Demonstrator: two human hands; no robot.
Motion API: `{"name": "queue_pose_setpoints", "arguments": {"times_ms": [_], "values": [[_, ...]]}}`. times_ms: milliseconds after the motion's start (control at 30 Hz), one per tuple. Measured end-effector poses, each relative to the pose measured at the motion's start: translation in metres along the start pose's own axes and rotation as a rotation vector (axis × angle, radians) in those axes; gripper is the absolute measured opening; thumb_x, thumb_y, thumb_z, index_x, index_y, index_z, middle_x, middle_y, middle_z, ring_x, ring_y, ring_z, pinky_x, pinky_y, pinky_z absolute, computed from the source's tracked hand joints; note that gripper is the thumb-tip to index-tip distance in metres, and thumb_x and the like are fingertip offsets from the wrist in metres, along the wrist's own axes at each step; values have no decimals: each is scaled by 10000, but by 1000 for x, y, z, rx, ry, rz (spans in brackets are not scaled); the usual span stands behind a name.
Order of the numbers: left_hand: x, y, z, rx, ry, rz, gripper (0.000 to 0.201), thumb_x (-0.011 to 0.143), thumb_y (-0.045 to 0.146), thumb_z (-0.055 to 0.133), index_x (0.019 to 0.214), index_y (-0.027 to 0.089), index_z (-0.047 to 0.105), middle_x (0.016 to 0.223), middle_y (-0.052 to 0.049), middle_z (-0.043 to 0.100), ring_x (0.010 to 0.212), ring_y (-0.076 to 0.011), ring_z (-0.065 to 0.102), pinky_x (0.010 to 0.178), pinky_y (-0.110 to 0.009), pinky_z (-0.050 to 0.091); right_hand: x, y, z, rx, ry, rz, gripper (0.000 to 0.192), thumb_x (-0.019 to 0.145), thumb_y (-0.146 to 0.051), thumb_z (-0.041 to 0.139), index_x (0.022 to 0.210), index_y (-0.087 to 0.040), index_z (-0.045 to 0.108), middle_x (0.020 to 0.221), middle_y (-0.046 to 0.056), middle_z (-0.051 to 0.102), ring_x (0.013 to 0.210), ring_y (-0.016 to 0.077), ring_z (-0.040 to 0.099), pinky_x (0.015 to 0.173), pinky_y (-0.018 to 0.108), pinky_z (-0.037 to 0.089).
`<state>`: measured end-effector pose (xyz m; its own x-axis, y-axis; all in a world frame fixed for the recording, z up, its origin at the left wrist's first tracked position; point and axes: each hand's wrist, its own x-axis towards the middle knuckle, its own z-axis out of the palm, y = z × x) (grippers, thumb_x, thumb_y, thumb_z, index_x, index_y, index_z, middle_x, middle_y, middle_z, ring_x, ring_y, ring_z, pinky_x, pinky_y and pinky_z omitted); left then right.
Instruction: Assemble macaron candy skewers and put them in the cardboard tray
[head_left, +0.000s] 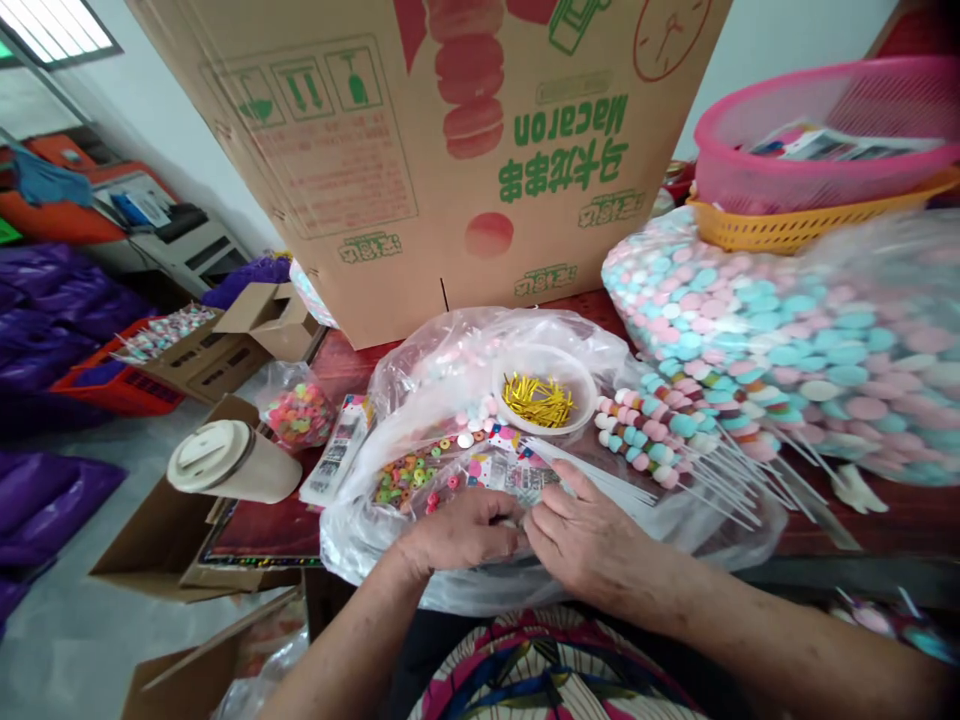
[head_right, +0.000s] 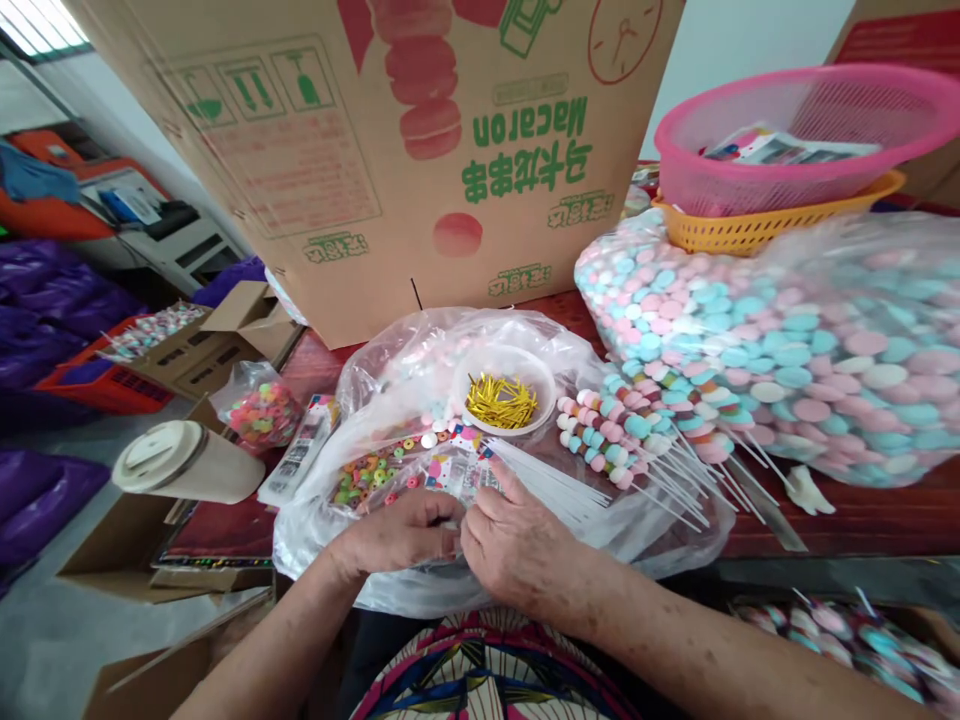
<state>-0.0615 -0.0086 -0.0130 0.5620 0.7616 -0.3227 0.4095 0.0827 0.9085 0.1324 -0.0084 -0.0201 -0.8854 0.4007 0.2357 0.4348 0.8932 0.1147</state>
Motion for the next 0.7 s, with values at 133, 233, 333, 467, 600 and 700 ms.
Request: {"name": "queue_pose_setpoints", "arguments": {"times_ms": [133, 233, 333, 467, 600, 700], "values": [[0, 5, 12, 623, 275, 263, 168, 848, 198, 510, 757, 185, 651, 731, -46, 668, 678, -191, 589, 665, -287, 444, 9, 10, -7, 467, -366, 341, 149, 811, -135, 506, 768, -130, 648, 766, 102, 678, 737, 208, 593, 738, 370, 484], [-2, 0, 21, 994, 431, 425, 202, 875, 158, 454, 771, 166, 627, 726, -66, 652, 682, -206, 596, 708, -349, 460, 21, 31, -20, 971, -586, 577, 255, 885, -222, 415, 727, -152, 603, 683, 37, 650, 606, 140, 565, 538, 237, 417], [-3, -10, 22, 765, 622, 421, 203, 861, 169, 456, 821, 172, 655, 757, -73, 674, 707, -198, 614, 704, -335, 471, 36, 69, -28, 986, -587, 604, 306, 926, -305, 376, 791, -162, 611, 722, 20, 656, 614, 128, 575, 555, 221, 418], [4, -16, 19, -251, 858, 35, 129, 736, 289, 631, 680, 178, 667, 582, -7, 620, 553, -146, 572, 550, -251, 444, 59, 124, -6, 374, -450, 684, 221, 883, -213, 464, 876, -159, 679, 975, 87, 692, 903, 189, 618, 751, 250, 431], [10, -14, 17, -967, 831, -184, 202, 551, 307, 767, 620, 147, 664, 497, 12, 583, 417, -111, 516, 436, -222, 395, 70, 145, 32, 283, -596, 718, 140, 737, -105, 574, 734, -113, 714, 830, 149, 712, 798, 242, 648, 686, 286, 434], [11, -13, 15, -1076, 840, -166, 227, 497, 267, 801, 628, 137, 669, 541, -10, 635, 416, -114, 541, 415, -216, 394, 67, 150, 45, 263, -614, 704, 176, 723, -106, 570, 779, -137, 734, 868, 133, 723, 795, 235, 649, 670, 283, 431]]}}
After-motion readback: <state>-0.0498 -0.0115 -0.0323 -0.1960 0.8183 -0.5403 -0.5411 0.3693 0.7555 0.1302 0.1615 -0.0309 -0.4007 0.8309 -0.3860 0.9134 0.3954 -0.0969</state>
